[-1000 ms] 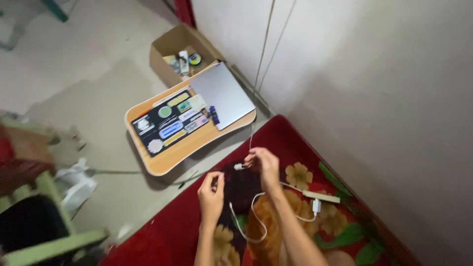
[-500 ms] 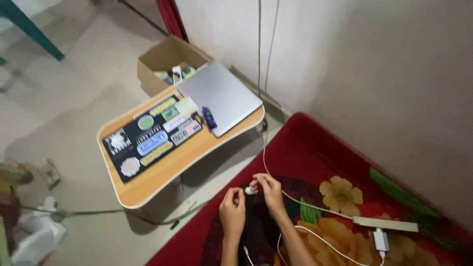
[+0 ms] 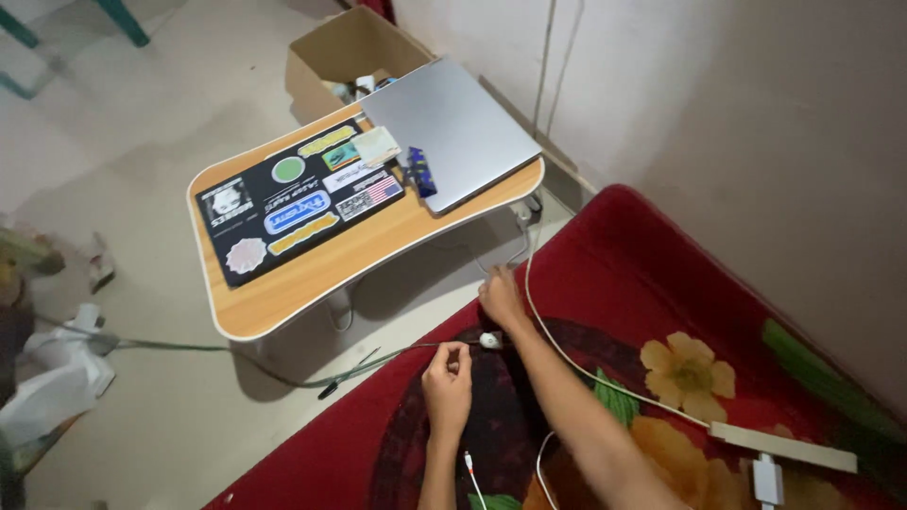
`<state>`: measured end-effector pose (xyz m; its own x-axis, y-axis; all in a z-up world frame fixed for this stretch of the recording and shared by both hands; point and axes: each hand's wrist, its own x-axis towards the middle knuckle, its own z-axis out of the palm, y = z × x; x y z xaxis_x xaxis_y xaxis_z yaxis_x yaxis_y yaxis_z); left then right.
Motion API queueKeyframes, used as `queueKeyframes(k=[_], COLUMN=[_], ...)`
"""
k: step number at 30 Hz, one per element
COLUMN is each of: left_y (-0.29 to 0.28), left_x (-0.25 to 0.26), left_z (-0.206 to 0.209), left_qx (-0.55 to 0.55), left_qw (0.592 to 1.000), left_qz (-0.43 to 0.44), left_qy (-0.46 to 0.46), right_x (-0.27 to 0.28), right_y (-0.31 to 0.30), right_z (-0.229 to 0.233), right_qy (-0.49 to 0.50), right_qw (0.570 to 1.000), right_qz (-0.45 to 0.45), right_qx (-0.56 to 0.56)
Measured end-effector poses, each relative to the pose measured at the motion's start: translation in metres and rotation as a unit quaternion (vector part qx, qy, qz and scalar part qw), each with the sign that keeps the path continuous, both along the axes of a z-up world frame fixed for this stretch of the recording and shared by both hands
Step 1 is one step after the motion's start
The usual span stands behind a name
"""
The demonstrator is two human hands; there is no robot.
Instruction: The person untangles and wraps a pair of white wired earphones.
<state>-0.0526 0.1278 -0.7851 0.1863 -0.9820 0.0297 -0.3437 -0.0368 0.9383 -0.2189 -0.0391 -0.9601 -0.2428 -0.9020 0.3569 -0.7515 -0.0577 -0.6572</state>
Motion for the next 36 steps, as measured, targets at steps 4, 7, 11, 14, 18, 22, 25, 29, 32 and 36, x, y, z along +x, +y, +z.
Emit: queueKeyframes(k=[4,7,11,14,18,22,25,29,32,36], left_y=[-0.002,-0.005,-0.016,-0.016,-0.017,-0.024,-0.020,-0.010,-0.001,0.004], left_x=[0.016,0.026,0.023,0.023,0.026,0.033,0.028,0.024,0.022,0.017], left_z=[0.014,0.008,0.008,0.017,0.037,0.030,0.053,0.057,0.060,0.077], left_qx=[0.008,-0.005,-0.078,0.000,-0.017,-0.104,-0.087,-0.149,-0.154,-0.099], left_qw=[1.000,1.000,0.997,0.999,1.000,0.994,0.994,0.975,0.978,0.976], left_qz=[0.014,0.029,0.022,0.038,0.006,-0.003,-0.061,-0.154,-0.141,-0.130], left_qy=[0.015,0.011,0.010,0.012,0.001,-0.036,0.007,0.064,0.011,0.146], right_x=[0.004,-0.004,-0.002,0.019,0.021,-0.009,-0.019,-0.026,-0.027,-0.013], right_y=[-0.011,-0.023,-0.016,0.023,0.077,0.113,0.135,0.141,0.146,0.149], right_z=[0.035,-0.001,0.011,0.065,0.130,0.146,0.207,0.265,0.295,0.332], right_qy=[0.164,0.176,0.245,0.134,-0.036,-0.130,-0.187,-0.314,-0.462,-0.599], right_qw=[0.983,0.973,0.963,0.988,0.982,0.854,0.820,0.801,0.781,0.724], right_qz=[-0.005,-0.014,-0.004,0.043,0.139,0.376,0.484,0.450,0.342,0.306], right_qx=[0.087,0.147,0.110,0.063,0.125,0.334,0.243,0.238,0.244,0.153])
